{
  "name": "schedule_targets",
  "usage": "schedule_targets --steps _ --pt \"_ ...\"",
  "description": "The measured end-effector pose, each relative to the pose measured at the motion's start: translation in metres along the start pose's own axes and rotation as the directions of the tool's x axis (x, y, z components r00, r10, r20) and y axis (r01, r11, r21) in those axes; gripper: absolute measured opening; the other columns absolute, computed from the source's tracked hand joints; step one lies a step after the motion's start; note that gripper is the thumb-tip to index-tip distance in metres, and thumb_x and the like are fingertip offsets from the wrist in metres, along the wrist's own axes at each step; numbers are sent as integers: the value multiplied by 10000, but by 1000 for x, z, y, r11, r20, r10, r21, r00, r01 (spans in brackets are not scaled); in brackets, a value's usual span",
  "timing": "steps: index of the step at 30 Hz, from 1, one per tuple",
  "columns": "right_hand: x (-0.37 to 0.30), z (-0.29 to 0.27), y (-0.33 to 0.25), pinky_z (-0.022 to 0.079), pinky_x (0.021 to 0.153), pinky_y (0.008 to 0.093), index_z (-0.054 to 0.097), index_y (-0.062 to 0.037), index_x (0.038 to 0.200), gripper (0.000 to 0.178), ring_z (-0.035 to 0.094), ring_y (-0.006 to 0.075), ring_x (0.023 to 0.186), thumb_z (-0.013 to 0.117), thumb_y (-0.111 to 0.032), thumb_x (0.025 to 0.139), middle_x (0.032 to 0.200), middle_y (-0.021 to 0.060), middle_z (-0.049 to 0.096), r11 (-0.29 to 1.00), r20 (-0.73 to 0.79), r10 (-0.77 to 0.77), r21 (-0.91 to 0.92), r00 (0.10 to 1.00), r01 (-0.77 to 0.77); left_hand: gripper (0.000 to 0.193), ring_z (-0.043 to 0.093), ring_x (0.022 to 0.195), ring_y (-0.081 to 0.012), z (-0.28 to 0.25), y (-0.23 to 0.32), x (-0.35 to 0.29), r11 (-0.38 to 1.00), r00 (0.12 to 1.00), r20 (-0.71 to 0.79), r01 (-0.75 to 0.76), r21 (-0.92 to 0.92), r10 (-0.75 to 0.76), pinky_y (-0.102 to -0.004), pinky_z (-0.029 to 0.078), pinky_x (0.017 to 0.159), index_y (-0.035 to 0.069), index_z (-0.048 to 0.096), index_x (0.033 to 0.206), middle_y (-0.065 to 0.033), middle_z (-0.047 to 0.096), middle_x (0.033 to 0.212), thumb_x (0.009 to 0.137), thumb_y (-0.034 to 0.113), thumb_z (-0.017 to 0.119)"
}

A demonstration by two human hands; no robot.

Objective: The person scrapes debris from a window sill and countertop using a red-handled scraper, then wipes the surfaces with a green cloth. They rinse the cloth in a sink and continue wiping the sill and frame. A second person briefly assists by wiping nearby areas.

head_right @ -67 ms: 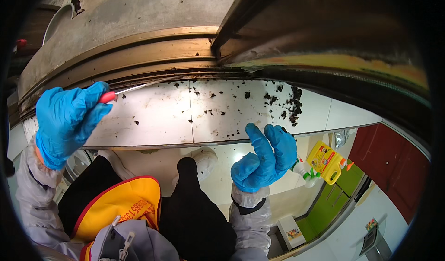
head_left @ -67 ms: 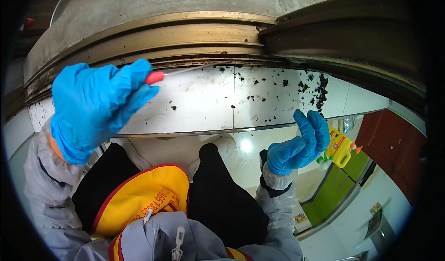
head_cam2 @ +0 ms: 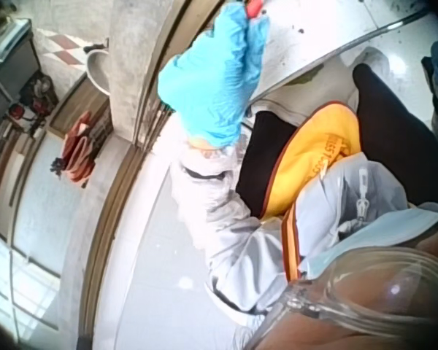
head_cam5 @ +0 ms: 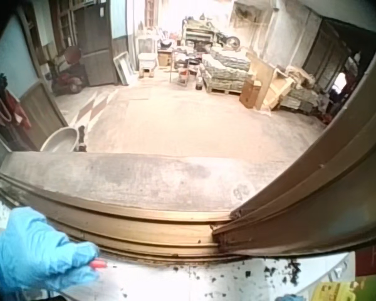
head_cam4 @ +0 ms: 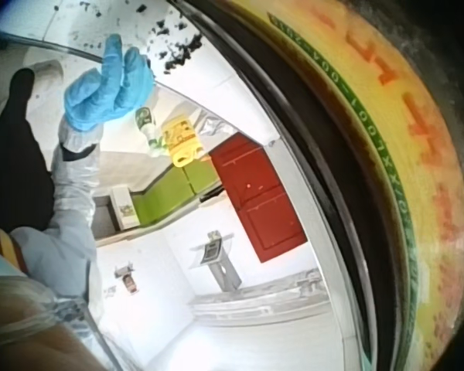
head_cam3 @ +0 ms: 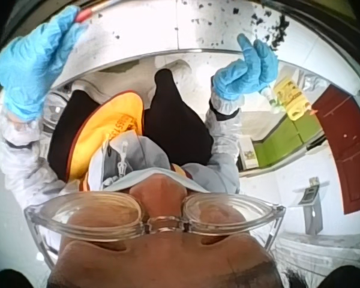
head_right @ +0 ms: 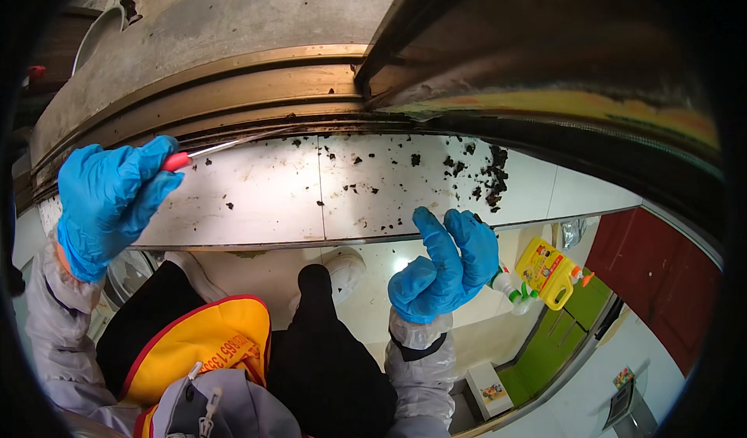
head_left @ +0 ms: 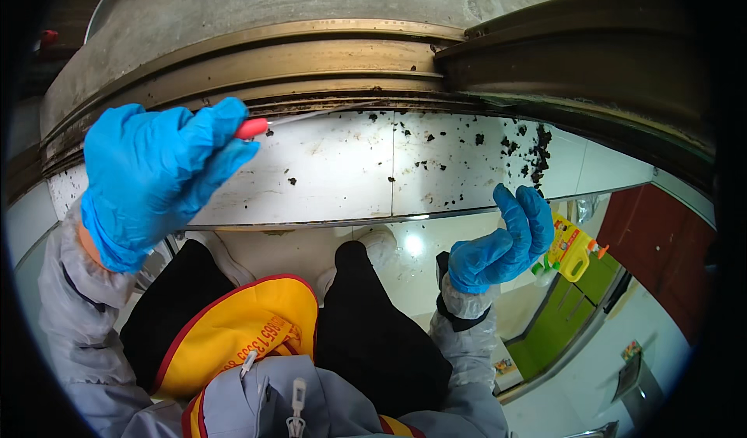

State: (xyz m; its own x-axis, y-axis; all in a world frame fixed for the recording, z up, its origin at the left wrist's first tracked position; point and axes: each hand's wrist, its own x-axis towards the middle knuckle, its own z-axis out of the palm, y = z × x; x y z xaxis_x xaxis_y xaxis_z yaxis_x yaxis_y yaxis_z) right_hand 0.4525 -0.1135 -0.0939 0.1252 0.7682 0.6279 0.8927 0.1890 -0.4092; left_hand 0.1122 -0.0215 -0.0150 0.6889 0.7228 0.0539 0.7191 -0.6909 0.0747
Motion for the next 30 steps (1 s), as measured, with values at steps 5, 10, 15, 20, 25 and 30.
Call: schedule_targets --steps 5,10,15,20,25,30 --pt "-1 -2 2 475 946 409 749 -83 1022 516 564 256 1058 354 -413 1038 1114 90 626 999 13 -18 -33 1000 18 408 606 597 -201 -6 -23 -8 993 999 -6 -39 -111 38 -310 411 552 44 654 1180 -84 700 851 823 193 785" --pt "0 -1 0 474 949 407 752 -84 1022 515 567 257 1057 353 -409 1037 1118 86 630 1000 14 -3 -26 1000 4 346 640 555 -231 -11 -24 1 963 992 62 123 -240 -112 -295 489 516 4 683 1101 -137 668 721 843 219 766" --pt "-1 -1 1 474 955 404 754 -85 1024 513 567 259 1064 356 -408 1037 1119 85 632 1000 9 -10 -5 1000 10 290 662 575 -245 -9 -9 22 959 970 190 191 -211 -151 -277 517 543 19 687 1058 -128 680 730 865 228 742" --pt "-4 -5 2 466 964 416 749 -79 1031 512 568 256 1070 352 -404 1039 1128 90 632 998 7 -14 -58 1000 15 291 685 592 -242 2 11 43 964 981 126 170 -205 -146 -278 533 548 43 694 1063 -132 698 749 865 250 741" --pt "-4 -4 1 456 975 424 745 -74 1036 513 564 251 1075 352 -403 1041 1136 89 630 998 13 10 -64 1000 -9 238 611 491 -228 11 20 57 964 990 54 142 -225 -133 -292 473 463 110 702 1006 -91 641 640 904 325 690" --pt "-5 -5 2 463 952 416 742 -66 1038 510 563 253 1069 354 -398 1041 1141 86 623 997 10 -48 -62 999 49 265 561 451 -219 36 32 79 979 995 -74 52 -197 -68 -310 445 440 144 683 949 -70 582 586 934 401 624"
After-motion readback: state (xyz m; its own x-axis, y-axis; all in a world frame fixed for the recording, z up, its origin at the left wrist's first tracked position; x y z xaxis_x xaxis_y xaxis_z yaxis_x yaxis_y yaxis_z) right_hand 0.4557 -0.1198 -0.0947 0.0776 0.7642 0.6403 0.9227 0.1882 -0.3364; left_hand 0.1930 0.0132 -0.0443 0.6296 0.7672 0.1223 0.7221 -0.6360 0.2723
